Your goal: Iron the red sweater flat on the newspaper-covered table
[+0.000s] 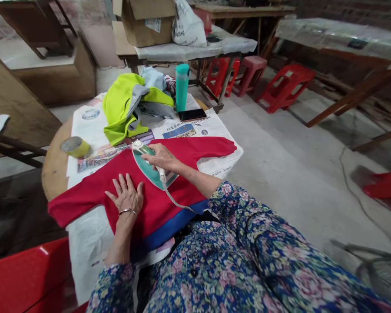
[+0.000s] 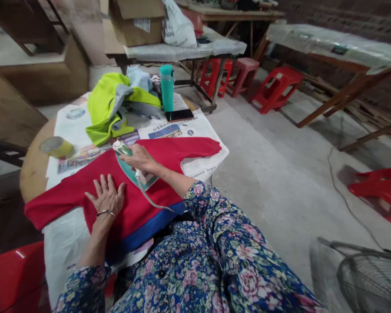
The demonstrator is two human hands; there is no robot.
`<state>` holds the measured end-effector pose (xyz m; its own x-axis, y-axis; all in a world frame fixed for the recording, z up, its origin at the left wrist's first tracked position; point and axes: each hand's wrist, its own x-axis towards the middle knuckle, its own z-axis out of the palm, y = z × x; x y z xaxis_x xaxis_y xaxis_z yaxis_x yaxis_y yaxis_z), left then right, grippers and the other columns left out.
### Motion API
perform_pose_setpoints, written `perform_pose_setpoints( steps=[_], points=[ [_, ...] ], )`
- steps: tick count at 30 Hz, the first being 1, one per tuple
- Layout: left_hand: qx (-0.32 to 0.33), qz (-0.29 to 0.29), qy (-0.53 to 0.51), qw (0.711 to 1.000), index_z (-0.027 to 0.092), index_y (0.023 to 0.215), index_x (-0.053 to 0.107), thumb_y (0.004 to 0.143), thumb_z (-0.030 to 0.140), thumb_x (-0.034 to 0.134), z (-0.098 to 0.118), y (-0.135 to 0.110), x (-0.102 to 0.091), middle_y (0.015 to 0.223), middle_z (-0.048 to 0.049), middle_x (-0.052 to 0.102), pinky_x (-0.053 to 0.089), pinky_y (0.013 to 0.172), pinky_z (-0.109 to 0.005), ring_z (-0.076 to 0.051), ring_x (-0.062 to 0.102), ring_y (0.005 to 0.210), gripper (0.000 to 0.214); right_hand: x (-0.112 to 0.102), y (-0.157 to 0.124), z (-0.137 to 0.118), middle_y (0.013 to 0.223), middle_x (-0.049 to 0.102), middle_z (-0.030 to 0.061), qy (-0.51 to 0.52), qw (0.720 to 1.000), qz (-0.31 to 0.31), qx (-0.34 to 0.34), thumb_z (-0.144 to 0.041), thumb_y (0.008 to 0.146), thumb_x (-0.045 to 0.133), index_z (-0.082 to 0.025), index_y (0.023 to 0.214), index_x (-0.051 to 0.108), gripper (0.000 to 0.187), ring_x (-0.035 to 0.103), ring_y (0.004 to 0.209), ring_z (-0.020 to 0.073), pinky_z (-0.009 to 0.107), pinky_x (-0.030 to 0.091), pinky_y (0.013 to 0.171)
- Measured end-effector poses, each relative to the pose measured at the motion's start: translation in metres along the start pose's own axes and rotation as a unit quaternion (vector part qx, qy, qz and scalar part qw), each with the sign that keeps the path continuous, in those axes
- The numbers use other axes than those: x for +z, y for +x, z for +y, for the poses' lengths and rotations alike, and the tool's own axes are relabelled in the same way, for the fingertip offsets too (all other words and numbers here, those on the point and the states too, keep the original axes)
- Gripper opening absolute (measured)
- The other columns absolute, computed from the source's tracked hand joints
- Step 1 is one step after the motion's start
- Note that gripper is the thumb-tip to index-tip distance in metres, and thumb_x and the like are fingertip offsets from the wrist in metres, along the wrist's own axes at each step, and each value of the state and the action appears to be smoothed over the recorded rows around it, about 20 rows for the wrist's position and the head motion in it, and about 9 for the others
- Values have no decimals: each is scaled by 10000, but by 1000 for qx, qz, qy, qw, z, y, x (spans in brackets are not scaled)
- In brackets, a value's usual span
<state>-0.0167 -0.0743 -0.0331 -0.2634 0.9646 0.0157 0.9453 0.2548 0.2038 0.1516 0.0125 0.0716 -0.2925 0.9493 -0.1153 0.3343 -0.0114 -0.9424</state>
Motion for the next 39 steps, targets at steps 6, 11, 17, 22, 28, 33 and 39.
perform_pose_setpoints(
  steps=[6,11,17,22,28,33,39],
  points=[
    [6,19,3,1000,68,1684,437,1098,454,350,1,-3,0,1798,-250,294,107,1317,-784,-433,231,1695,707,-63,-11,25,641,577,-28,-12,995,96,38,-254,997,679,-228,831,538,219,560,473,112,212,460,433],
    [6,16,-4,1000,126,1690,450,1106,485,310,0,-3,-3,1800,-237,314,120,1312,-787,-424,235,1696,700,-126,-49,60,661,593,-14,-22,982,180,53,-288,974,703,-226,782,546,256,585,500,114,215,474,465],
    [2,-2,-17,1000,144,1695,450,1088,485,326,0,-1,-8,1801,-235,317,87,1308,-804,-446,202,1701,707,-184,-89,87,622,594,-19,-19,941,304,146,-268,928,693,-218,762,571,212,571,474,129,240,467,452],
    [13,7,-26,1000,140,1676,481,1094,505,298,-1,-1,-7,1791,-242,336,73,1300,-817,-450,221,1695,711,-205,-101,92,614,594,-16,-44,924,358,127,-291,894,719,-227,739,561,231,567,472,123,219,449,423],
    [14,17,-26,999,118,1673,479,1090,508,308,-3,-3,-5,1792,-247,333,58,1312,-799,-445,208,1699,721,-194,-99,70,606,596,-23,-40,943,317,91,-254,897,706,-225,726,570,221,530,434,105,219,436,386],
    [16,23,-26,999,181,1680,482,1079,510,385,-6,-4,1,1798,-210,339,54,1310,-801,-432,227,1697,692,-177,-87,71,570,575,-34,-13,970,228,81,-295,849,749,-214,700,600,225,513,424,97,218,414,395],
    [5,-2,8,1000,229,1695,462,1075,491,426,-3,-6,5,1823,-156,306,72,1330,-771,-408,192,1711,674,-192,-93,92,549,551,-38,50,954,259,141,-312,733,839,-228,722,642,214,504,427,114,244,439,402]
  ],
)
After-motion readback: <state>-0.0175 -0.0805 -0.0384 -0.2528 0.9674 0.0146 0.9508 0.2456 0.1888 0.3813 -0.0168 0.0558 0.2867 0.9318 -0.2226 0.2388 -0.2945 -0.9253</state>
